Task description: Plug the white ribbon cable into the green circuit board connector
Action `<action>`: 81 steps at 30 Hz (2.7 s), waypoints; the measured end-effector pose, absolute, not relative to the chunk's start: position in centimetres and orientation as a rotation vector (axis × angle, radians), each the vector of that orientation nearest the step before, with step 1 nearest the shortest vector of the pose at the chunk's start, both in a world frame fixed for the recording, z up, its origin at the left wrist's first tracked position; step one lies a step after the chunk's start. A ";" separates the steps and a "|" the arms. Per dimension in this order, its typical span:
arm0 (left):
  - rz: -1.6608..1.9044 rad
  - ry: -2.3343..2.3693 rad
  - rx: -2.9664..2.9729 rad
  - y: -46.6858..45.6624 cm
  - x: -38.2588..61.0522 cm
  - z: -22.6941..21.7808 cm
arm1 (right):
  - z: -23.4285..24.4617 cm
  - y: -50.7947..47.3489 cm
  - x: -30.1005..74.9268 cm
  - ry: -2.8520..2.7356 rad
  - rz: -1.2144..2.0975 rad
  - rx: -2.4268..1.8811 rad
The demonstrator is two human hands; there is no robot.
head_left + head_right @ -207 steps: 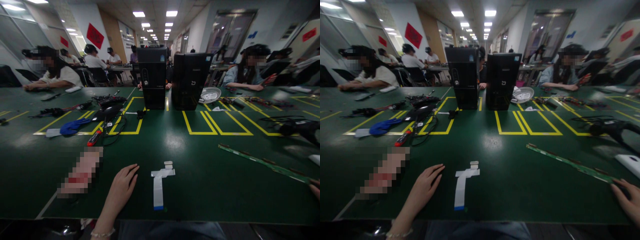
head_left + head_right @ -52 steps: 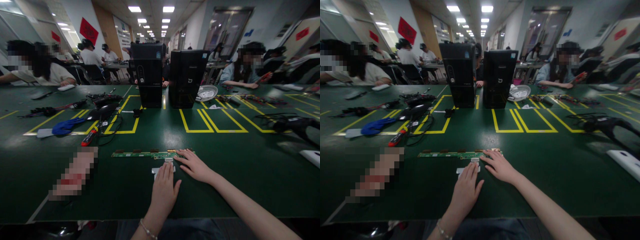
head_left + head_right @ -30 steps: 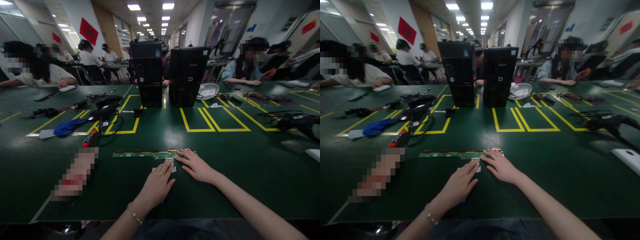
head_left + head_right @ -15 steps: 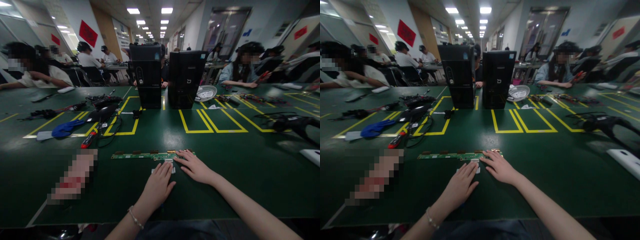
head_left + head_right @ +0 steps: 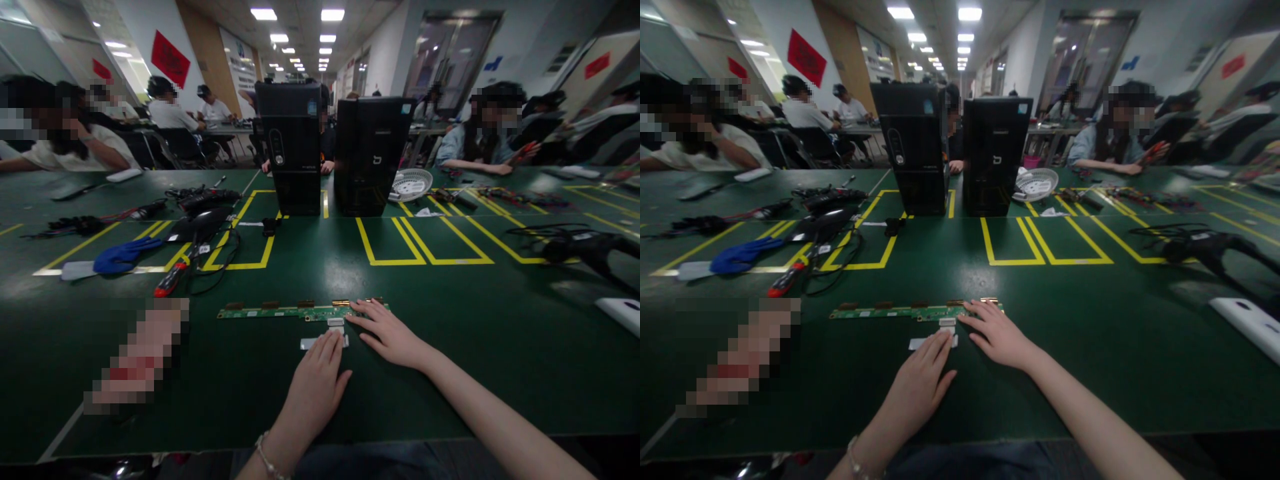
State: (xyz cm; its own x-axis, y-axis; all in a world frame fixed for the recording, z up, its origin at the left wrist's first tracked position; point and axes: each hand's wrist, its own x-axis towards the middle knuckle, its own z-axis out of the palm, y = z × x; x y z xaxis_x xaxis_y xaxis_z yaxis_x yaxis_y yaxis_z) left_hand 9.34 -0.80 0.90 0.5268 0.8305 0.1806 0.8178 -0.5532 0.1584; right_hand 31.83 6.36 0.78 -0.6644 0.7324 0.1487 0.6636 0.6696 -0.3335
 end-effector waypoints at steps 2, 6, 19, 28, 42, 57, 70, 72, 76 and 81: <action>0.350 1.415 2.699 -0.5 9.0 1.1 | 0.7 6.4 31.8 -2.615 0.372 -1.122; 0.316 1.319 2.723 0.0 8.0 1.5 | 0.7 6.5 31.8 -2.625 0.376 -1.129; 0.316 1.236 2.723 1.0 6.8 1.6 | 1.2 6.3 31.8 -2.629 0.419 -1.124; 0.366 1.300 2.663 0.8 7.4 1.7 | 1.3 6.2 31.8 -2.623 0.422 -1.120; 0.454 1.312 2.593 0.9 6.8 2.0 | 0.7 6.2 31.8 -2.624 0.317 -1.104; 0.739 1.734 2.487 -0.9 -1.7 -0.8 | 2.5 5.4 29.9 -2.755 0.450 -0.954; 0.675 1.755 2.491 -0.6 -1.4 -0.9 | 2.3 5.3 29.8 -2.766 0.424 -0.977; 0.680 1.749 2.502 -0.6 -1.4 -0.9 | 2.4 5.0 30.0 -2.767 0.437 -0.995; 0.687 1.760 2.506 -0.8 -1.2 -0.7 | 2.6 3.8 31.0 -2.771 0.435 -1.126; 0.662 1.776 2.508 -1.0 -1.0 -0.5 | 1.0 2.1 34.1 -2.643 0.282 -1.359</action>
State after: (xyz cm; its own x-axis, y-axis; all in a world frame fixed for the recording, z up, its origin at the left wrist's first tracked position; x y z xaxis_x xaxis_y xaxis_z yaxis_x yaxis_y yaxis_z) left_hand -0.99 -1.00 -0.46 0.2733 0.9008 0.3374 0.9017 -0.3620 0.2363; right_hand 34.10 2.07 1.01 -0.5760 0.8158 0.0520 0.7864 0.5703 -0.2372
